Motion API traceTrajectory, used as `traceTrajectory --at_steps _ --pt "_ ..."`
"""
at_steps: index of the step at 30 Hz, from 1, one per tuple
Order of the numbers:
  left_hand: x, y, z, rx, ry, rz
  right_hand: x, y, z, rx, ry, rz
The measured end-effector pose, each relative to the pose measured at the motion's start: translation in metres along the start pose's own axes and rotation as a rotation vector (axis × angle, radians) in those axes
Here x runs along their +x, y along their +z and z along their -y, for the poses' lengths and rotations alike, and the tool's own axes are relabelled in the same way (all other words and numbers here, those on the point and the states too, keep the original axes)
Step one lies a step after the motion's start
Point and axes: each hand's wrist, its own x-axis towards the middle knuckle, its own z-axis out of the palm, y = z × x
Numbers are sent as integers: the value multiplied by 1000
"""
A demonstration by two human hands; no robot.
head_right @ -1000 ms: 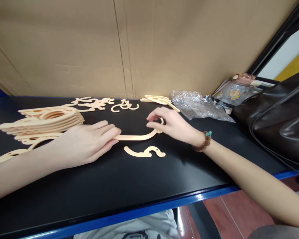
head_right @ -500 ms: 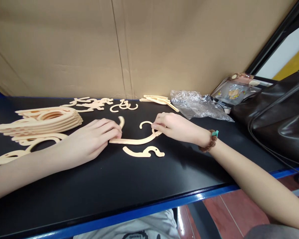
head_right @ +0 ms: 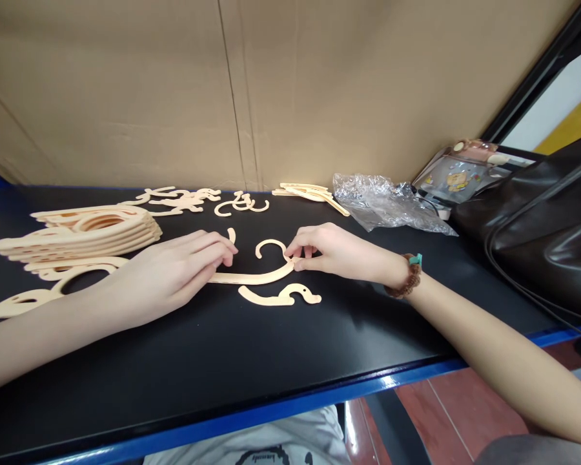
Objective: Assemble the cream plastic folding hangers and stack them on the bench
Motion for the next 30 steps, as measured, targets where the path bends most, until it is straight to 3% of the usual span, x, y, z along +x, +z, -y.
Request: traceTrajectory --at_steps 8,17,25,30 --pt "3 4 -11 4 143 -9 4 16 13 122 50 -134" --pt "0 4 -10 -20 -21 -175 2 13 17 298 67 -143" --pt "2 -5 -12 -136 -97 -245 -3 9 25 -169 -127 -468" --pt "0 -6 -10 -283 -194 -202 -5 11 31 -226 -156 -514"
